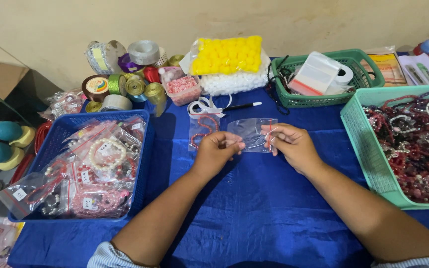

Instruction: Packaging handmade bead bracelets into small plastic zip-lock bags.

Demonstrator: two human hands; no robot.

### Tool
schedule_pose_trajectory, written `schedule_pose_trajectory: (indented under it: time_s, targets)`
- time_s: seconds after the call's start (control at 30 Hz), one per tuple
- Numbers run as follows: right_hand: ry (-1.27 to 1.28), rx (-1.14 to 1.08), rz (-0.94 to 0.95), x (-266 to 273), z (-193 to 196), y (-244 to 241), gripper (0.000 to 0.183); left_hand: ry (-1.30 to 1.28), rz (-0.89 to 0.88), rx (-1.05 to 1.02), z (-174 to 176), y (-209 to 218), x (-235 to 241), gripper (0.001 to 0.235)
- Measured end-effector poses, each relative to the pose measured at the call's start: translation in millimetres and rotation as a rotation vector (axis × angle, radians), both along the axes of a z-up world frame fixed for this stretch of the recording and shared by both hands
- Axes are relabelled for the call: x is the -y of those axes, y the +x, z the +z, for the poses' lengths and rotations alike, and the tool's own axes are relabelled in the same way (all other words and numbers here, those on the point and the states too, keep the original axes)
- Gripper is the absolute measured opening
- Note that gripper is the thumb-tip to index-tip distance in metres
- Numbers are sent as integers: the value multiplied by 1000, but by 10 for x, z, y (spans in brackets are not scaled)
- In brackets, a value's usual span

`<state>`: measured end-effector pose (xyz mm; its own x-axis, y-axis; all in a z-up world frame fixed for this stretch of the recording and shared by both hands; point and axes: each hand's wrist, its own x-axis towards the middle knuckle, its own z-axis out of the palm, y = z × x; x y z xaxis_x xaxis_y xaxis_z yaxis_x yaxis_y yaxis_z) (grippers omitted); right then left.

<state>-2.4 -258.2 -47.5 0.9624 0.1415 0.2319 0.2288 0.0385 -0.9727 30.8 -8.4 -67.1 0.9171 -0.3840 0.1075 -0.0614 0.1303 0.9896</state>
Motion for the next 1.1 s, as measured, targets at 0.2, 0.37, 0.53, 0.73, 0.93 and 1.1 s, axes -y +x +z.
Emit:
schedule_pose_trajectory:
  time_s: [0.2,0.37,0.53,0.73,0.93,1.1]
  targets:
    - [21,-58,16,-9,-22,-14,32,38,27,5,55,-20,3,14]
    - [49,-109,37,20,-30,12,29,68,91,196,84,-68,-17,23]
    - [60,-163,0,-3,-69,16,24,197,236,349,628,-307,-49,69]
    - [-569,297,-246,-70,88,-69,18,447,339,890,699,-367,-88,65]
    - [-629,385,-267,-26,37,-21,21,711,249,866,558,-358,-29,54]
    - [-537,258,-315,80,-47,30,20,767,282,875,535,-349,0,45]
